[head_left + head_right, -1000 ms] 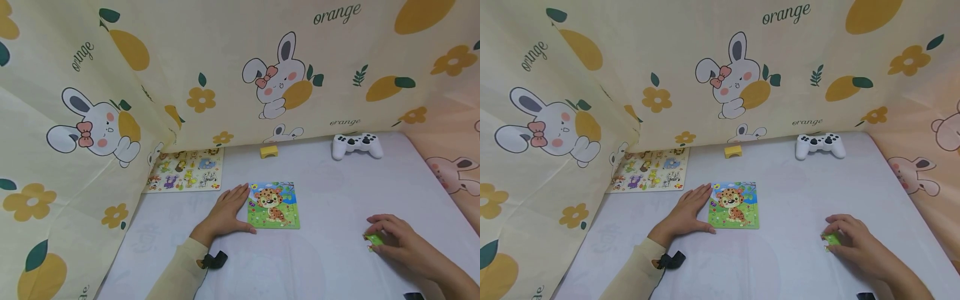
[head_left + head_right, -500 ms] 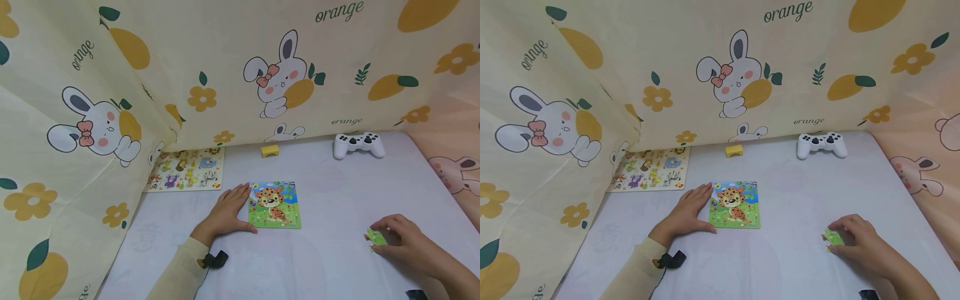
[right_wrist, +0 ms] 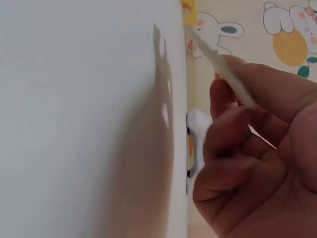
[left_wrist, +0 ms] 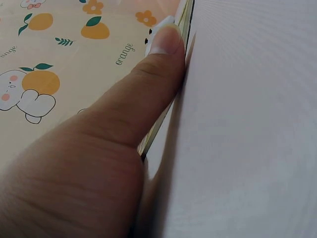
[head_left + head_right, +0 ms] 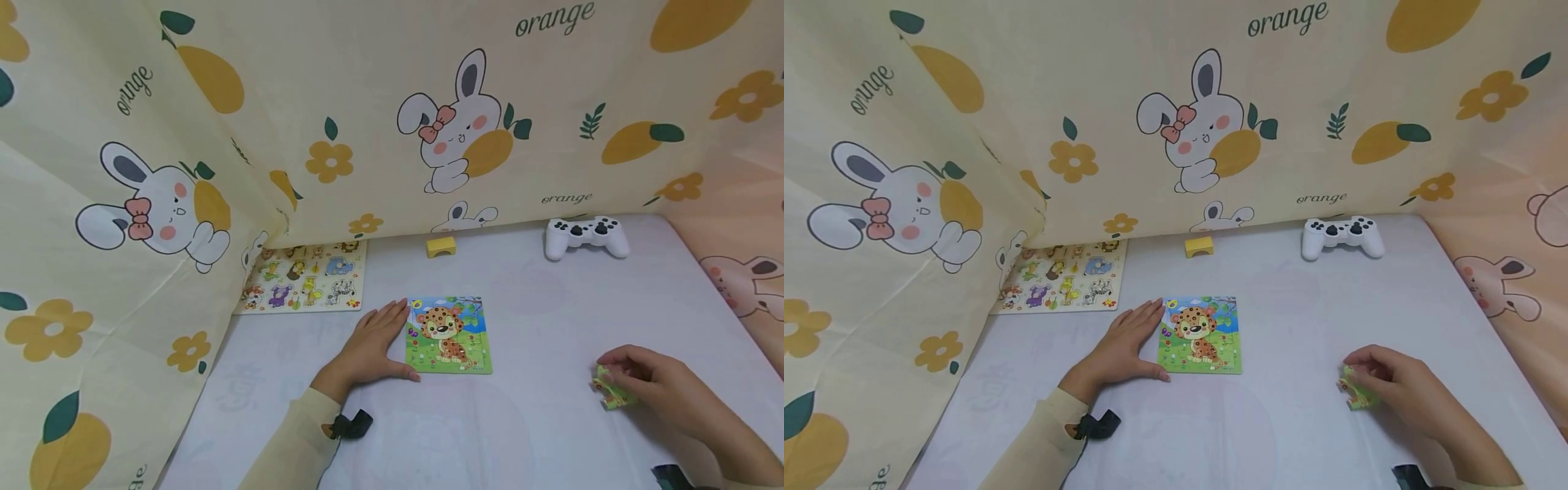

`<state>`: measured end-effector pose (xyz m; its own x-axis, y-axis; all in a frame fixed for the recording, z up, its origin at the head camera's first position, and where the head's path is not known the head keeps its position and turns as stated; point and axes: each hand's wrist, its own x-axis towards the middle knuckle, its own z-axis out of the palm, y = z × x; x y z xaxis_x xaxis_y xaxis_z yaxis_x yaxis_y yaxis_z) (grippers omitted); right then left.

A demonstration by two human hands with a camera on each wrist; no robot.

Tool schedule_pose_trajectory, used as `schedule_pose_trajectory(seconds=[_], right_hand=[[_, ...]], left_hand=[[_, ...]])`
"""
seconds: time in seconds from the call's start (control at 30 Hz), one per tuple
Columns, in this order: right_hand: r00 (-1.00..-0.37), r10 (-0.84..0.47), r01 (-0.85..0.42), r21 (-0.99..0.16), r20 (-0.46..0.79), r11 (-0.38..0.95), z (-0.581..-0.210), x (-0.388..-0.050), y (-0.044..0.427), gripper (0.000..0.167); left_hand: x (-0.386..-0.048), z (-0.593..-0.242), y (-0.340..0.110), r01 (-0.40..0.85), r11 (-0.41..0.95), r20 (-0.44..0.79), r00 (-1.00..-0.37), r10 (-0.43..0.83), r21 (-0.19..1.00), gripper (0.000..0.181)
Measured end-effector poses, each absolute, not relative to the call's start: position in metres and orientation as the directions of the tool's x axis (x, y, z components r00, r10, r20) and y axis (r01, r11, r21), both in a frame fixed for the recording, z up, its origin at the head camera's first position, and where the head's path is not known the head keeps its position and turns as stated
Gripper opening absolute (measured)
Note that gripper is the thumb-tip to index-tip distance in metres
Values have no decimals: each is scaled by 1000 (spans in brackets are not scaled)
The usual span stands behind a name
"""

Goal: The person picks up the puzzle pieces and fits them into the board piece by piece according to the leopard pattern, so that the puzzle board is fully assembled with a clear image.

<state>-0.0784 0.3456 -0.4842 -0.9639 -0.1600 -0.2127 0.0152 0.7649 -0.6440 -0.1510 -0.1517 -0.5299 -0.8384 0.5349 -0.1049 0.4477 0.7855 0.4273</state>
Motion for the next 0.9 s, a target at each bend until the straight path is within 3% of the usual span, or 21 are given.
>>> schedule_pose_trajectory(seconds=[0.4, 0.67, 0.9], right_hand=[[-974, -174, 2, -774, -145, 633, -474, -101, 308, 35], [-974, -225, -102, -828, -30, 552, -476, -120, 273, 31], [-963, -270, -108, -891, -17, 440, -481, -131, 245, 30]], left_hand=[[-150, -529, -152, 451, 782, -95, -838, 537, 430, 137], [-151, -530, -151, 456, 779, -93, -836, 541, 431, 137], [-151, -530, -152, 455, 780, -94, -837, 540, 429, 137]])
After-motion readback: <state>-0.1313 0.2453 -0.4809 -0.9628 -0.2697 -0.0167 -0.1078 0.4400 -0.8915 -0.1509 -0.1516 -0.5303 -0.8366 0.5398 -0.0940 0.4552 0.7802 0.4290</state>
